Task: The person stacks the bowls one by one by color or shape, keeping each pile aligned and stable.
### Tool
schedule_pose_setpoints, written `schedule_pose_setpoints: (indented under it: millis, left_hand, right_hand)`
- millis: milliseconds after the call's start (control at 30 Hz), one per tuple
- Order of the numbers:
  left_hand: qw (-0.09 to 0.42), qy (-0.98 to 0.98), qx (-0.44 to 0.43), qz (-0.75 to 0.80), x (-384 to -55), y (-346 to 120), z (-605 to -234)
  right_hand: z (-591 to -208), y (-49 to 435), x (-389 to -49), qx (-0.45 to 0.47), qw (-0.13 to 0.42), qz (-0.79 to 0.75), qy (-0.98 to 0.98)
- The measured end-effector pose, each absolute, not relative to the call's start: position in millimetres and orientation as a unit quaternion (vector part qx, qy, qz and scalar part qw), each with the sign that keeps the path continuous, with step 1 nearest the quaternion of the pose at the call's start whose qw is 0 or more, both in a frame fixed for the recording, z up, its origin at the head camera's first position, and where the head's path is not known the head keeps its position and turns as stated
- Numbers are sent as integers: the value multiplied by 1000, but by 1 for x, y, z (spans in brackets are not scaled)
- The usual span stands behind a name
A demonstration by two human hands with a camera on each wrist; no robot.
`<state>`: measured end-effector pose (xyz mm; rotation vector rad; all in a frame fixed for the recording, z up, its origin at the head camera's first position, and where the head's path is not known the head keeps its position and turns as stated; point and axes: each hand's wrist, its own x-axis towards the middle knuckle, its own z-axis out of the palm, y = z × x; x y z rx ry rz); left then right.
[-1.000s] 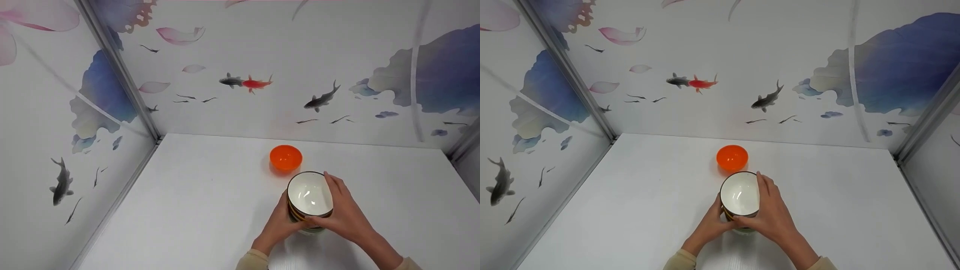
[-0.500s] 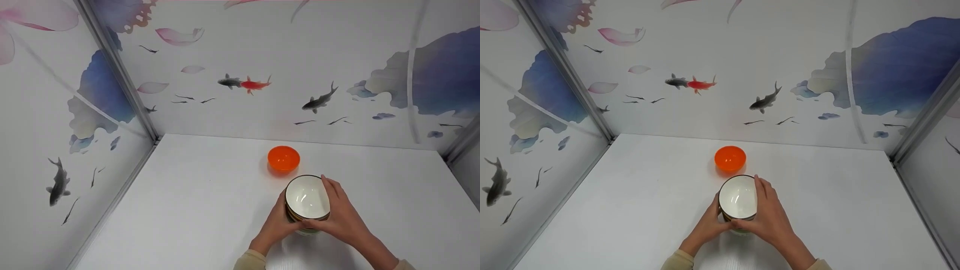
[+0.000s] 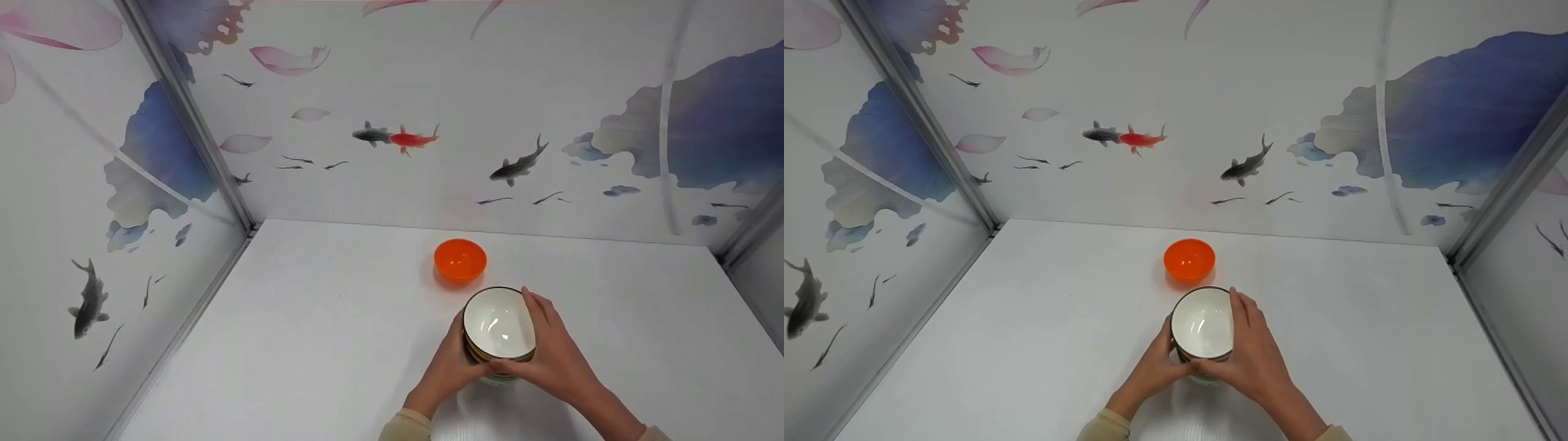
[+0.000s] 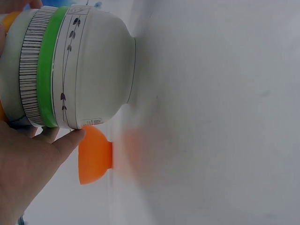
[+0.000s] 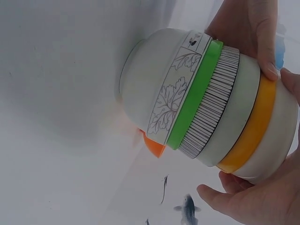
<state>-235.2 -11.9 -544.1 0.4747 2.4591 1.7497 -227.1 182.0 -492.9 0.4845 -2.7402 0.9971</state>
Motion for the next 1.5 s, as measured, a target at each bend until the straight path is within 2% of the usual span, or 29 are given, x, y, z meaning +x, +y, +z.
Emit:
schedule_pose_setpoints:
  millis: [700,1000,1500]
  left_hand:
    - [43,805,154,571,-234,-10,-546]
    - [51,802,148,576,-234,-11,-543]
    - [67,801,151,576,-240,-32,-541]
  right_hand:
    - [-500,183,-224,152,103,338,-923]
    - [-500,184,-224,148,84,332,-928]
    - [-507,186,-219,129,45,436,-890]
